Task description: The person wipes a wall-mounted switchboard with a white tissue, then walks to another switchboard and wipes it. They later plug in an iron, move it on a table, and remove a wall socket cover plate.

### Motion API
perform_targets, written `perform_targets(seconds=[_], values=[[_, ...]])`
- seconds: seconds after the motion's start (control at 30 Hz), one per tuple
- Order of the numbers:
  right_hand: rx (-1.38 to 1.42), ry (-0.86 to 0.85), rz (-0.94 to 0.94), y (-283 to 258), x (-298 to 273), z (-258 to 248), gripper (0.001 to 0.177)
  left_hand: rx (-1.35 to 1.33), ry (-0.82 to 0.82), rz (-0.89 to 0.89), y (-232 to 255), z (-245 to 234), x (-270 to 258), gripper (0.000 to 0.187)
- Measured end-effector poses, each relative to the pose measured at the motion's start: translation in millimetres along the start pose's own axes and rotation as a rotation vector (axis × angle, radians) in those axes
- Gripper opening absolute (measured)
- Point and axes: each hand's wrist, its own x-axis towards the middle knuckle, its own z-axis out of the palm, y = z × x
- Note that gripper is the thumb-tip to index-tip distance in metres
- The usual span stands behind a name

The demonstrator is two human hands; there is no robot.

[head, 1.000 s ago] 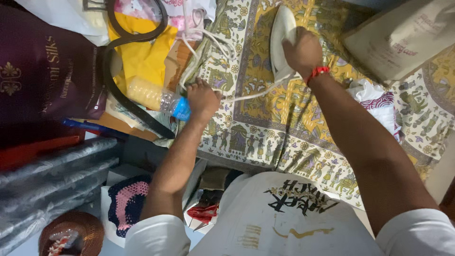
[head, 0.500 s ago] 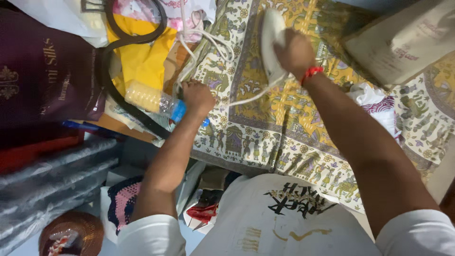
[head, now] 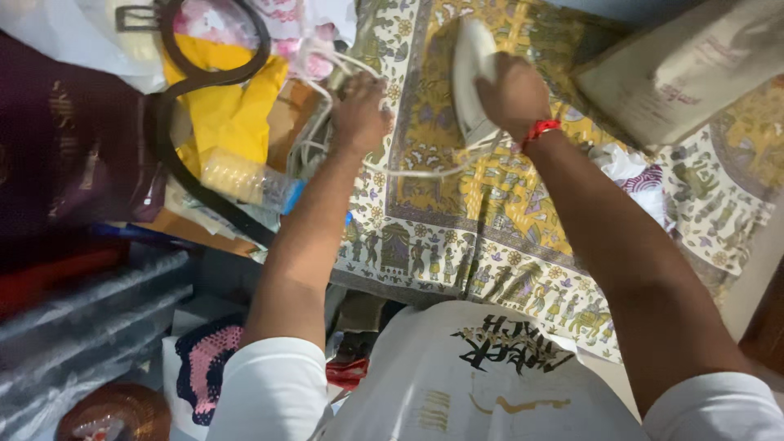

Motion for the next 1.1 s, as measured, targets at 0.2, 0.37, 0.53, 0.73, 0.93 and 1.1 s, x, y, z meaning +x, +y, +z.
perform_targets(seconds=[0.2,0.37,0.53,0.73,0.93,1.1], values=[[0.064,0.172,0.223,63,-26,-11,0.041,0.11,-0.047,-0.093,-25,3,25,0.082],[0.042,-0.044,0.32,53,-10,-6,0.042,0.142,-0.129,-0.122,-30,11,38,0.078],[0.156,-0.225,0.231,-13,16,1,0.033,0.05,-0.104,-0.116,-42,-1,43,0.059],[0.106,-0.342,-0.004,-73,-33,20,0.032,0.034,-0.156,-0.143,-43,-12,41,0.061],[0.128,-0.214,-0.193,-81,-102,30,0.04,-0.03,-0.161,-0.138,-42,-15,36,0.068],[0.094,-0.216,-0.062,-67,-54,23,0.026,-0.004,-0.184,-0.165,-39,-15,41,0.069]])
